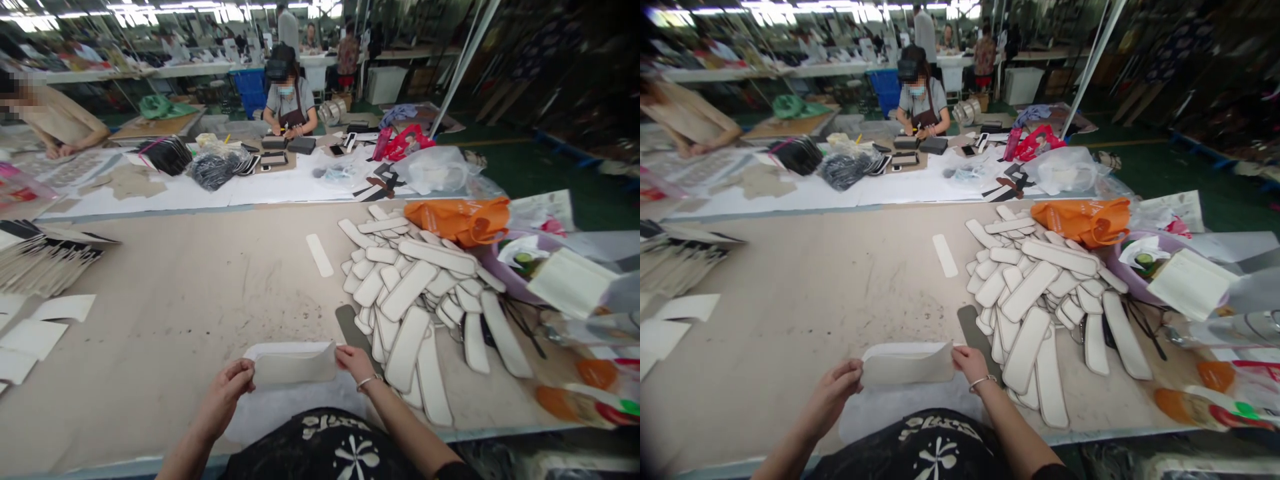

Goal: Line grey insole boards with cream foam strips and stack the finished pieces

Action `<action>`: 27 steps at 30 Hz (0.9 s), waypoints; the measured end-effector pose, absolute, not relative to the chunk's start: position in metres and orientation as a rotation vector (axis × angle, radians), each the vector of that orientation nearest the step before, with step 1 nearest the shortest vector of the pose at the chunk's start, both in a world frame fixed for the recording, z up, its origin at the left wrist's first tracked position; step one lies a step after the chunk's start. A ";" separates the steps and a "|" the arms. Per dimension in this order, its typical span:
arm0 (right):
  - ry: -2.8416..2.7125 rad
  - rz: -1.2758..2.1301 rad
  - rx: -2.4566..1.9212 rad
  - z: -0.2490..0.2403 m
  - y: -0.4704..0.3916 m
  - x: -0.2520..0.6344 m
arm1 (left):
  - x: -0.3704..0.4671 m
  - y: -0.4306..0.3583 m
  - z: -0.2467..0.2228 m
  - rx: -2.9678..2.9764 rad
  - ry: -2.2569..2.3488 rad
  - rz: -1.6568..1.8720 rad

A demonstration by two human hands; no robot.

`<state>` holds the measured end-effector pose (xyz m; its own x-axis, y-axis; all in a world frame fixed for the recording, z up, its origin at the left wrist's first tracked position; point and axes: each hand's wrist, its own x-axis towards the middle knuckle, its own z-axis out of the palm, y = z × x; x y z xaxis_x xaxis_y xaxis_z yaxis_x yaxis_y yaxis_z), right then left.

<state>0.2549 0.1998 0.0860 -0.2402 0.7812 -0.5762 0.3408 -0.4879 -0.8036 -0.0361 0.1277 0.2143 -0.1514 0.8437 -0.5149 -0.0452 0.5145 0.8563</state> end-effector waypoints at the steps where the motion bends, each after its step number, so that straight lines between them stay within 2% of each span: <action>1: -1.376 1.771 -1.707 0.086 0.195 0.257 | -0.040 0.123 0.206 0.677 1.526 0.904; 6: -1.520 1.702 -1.911 0.087 0.179 0.255 | -0.061 0.111 0.159 0.700 1.687 0.781; 14: -1.778 1.438 -2.140 0.081 0.181 0.242 | -0.076 0.120 0.102 0.947 2.032 0.370; 27: -1.927 1.430 -2.225 0.076 0.184 0.240 | -0.083 0.127 0.086 1.060 2.120 0.159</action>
